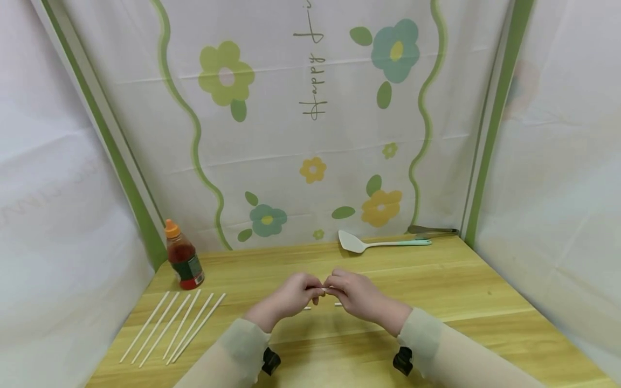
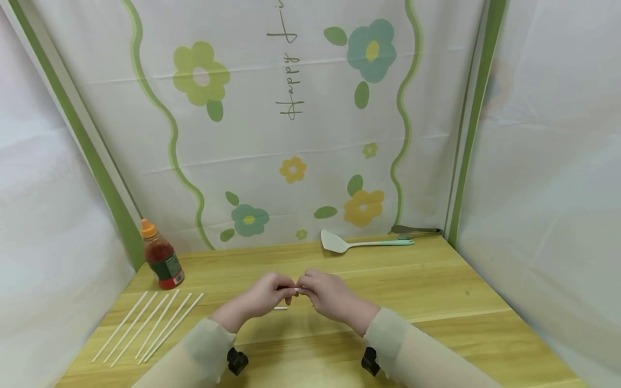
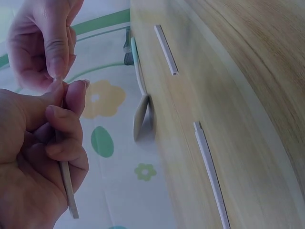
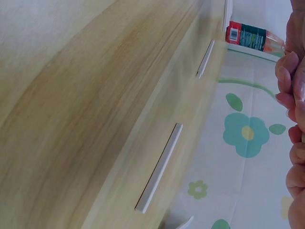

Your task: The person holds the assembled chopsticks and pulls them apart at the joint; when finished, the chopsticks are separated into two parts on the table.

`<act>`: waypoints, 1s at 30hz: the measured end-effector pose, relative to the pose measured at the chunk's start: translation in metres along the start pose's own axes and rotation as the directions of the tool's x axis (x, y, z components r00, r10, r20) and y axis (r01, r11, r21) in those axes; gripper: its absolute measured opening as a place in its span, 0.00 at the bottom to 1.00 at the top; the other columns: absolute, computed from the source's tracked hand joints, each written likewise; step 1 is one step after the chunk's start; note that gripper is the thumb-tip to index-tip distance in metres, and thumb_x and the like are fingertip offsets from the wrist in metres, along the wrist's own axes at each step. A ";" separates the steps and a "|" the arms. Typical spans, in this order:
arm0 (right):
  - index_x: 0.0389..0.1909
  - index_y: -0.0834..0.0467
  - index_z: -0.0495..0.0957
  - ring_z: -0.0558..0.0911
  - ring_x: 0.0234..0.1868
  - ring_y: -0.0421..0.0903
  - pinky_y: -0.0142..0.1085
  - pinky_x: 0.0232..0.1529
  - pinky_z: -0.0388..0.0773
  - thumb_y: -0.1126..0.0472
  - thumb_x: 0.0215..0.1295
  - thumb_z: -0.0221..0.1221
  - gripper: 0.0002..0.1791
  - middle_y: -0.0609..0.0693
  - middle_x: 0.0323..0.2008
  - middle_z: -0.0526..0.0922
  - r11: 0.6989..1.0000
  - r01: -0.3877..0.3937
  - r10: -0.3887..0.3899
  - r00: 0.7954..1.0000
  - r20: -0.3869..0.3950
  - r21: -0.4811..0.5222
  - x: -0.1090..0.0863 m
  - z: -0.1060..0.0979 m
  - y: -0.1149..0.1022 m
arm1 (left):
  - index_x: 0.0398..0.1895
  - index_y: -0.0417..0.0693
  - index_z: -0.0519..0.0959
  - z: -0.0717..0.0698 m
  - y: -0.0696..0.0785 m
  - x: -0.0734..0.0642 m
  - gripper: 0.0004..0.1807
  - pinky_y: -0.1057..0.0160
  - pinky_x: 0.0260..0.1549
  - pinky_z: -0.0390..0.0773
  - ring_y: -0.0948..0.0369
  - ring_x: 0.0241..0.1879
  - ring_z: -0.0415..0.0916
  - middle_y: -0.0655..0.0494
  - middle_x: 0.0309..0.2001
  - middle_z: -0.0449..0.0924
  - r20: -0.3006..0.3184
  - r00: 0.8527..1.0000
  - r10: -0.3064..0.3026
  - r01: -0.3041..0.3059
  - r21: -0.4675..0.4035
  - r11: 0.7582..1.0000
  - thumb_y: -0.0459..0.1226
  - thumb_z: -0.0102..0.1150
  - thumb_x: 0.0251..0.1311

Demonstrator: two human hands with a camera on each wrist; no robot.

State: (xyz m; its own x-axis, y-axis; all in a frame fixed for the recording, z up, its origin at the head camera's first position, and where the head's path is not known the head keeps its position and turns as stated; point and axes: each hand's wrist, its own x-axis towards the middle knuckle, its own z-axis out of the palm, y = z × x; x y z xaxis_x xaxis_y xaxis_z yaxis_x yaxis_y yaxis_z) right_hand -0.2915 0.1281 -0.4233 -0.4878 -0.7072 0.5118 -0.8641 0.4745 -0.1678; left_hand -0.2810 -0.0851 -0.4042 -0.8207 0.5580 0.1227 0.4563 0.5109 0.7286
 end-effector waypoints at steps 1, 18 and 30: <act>0.39 0.48 0.80 0.74 0.30 0.33 0.26 0.31 0.74 0.65 0.68 0.62 0.06 0.38 0.34 0.74 1.000 0.005 -0.005 1.000 -0.004 0.003 0.000 0.000 0.000 | 0.32 0.47 0.84 -0.001 0.000 0.000 0.10 0.67 0.17 0.67 0.65 0.15 0.62 0.55 0.22 0.78 0.001 1.000 0.004 -0.004 0.001 1.000 0.31 0.54 0.71; 0.40 0.52 0.82 0.75 0.30 0.32 0.22 0.29 0.71 0.67 0.68 0.60 0.07 0.41 0.34 0.79 0.993 0.032 -0.036 0.999 0.036 0.115 0.001 -0.007 -0.006 | 0.36 0.46 0.84 -0.007 -0.006 -0.010 0.14 0.68 0.17 0.61 0.65 0.14 0.56 0.49 0.25 0.80 0.108 0.993 0.035 -0.023 -0.113 0.993 0.27 0.48 0.72; 0.42 0.54 0.84 0.77 0.33 0.30 0.20 0.31 0.71 0.70 0.66 0.61 0.09 0.40 0.34 0.78 0.987 0.088 -0.093 0.995 0.034 0.138 0.005 -0.013 -0.013 | 0.42 0.45 0.85 -0.016 -0.003 -0.018 0.14 0.68 0.19 0.61 0.65 0.14 0.55 0.53 0.25 0.81 0.138 0.990 0.042 -0.013 -0.207 0.978 0.28 0.48 0.72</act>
State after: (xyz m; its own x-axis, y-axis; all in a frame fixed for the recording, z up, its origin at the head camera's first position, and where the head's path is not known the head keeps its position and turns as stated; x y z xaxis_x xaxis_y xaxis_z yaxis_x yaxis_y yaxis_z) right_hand -0.2814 0.1255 -0.4072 -0.4091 -0.7657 0.4963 -0.9124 0.3337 -0.2372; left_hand -0.2728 -0.1075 -0.3979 -0.7453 0.6640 0.0593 0.3861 0.3575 0.8503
